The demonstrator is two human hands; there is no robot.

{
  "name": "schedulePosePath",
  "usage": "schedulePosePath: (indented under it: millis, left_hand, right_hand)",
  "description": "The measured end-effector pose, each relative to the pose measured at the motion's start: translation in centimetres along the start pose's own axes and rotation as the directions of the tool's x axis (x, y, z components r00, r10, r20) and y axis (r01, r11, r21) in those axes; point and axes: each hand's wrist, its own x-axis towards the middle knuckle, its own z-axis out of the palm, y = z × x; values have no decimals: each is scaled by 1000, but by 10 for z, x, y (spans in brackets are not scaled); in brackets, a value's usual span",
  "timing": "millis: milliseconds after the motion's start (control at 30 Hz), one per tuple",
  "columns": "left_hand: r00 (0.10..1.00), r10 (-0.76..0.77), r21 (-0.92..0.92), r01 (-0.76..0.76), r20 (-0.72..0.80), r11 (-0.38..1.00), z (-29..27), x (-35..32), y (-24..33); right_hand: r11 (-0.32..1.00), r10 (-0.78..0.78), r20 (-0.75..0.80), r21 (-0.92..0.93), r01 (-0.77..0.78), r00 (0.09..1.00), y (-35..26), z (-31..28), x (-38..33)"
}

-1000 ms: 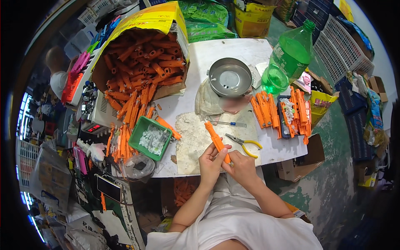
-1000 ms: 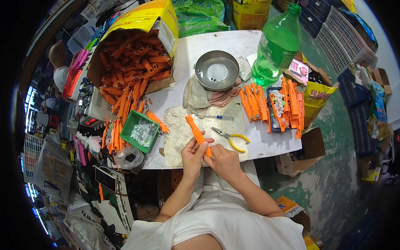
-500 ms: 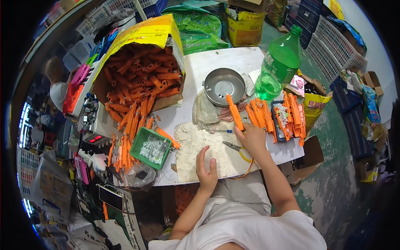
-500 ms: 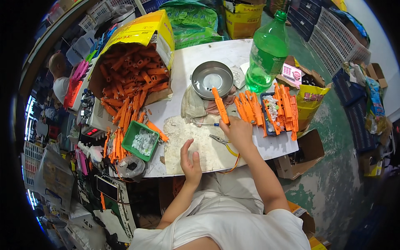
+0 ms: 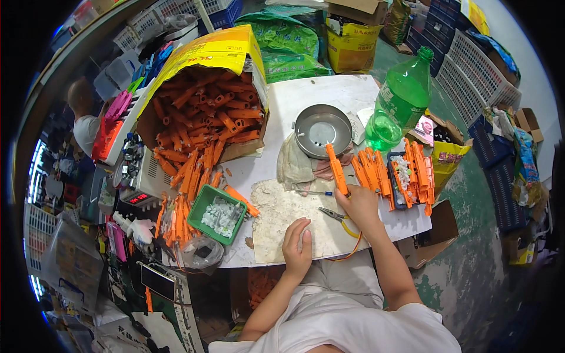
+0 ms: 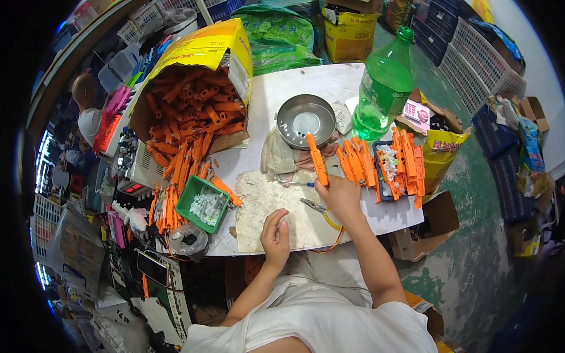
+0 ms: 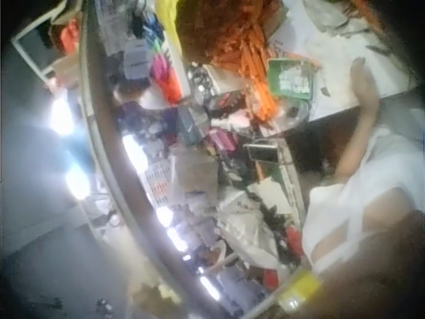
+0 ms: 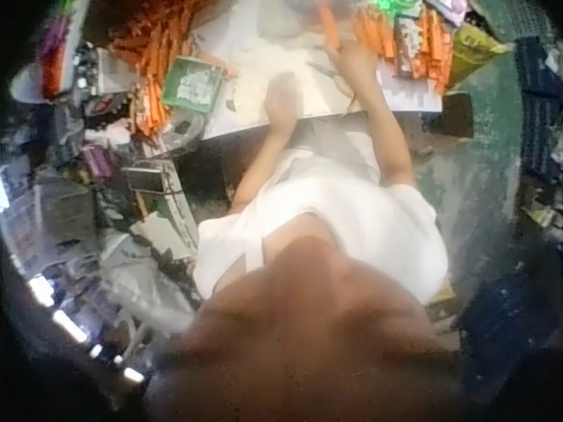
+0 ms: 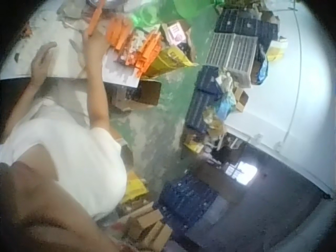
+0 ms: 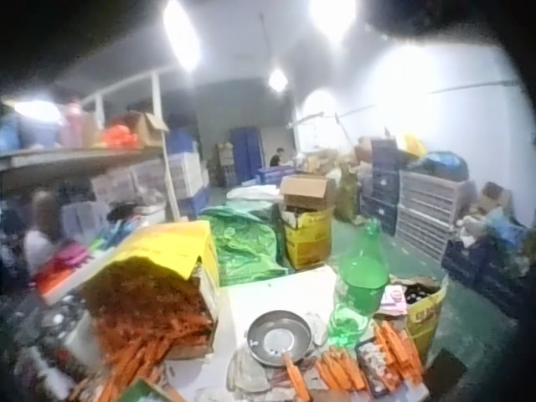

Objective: The person assembles orange plastic lighters at a cluttered workbench. They insert small white components into the lighter bodies, use a screwdriver to adjust internal parts, and trim excess material with pliers. The person handles the lighters one at a time, placing finished units into a pile on the table.

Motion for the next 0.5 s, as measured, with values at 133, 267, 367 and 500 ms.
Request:
schedulePosePath:
  millis: [133,267,367,500]
  left_hand:
    - [1000,6,1,-6,13,1000,0,1,2]
    - [1000,13,0,-13,5,1000,1,1,1]
    - [1000,10,0,-10,3,1000,1,2,5]
    - [1000,12,-5,-12,5,1000,1,2,4]
  right_hand:
    - [1000,7,6,-25,-6,1000,-1,0,1]
    - [999,-27,-34,-33,26,999,-1,2,0]
    - [999,-31,-40,-17,30,999,-3,0,0]
    - [999,-31,-40,-21,30,999,-3,2,0]
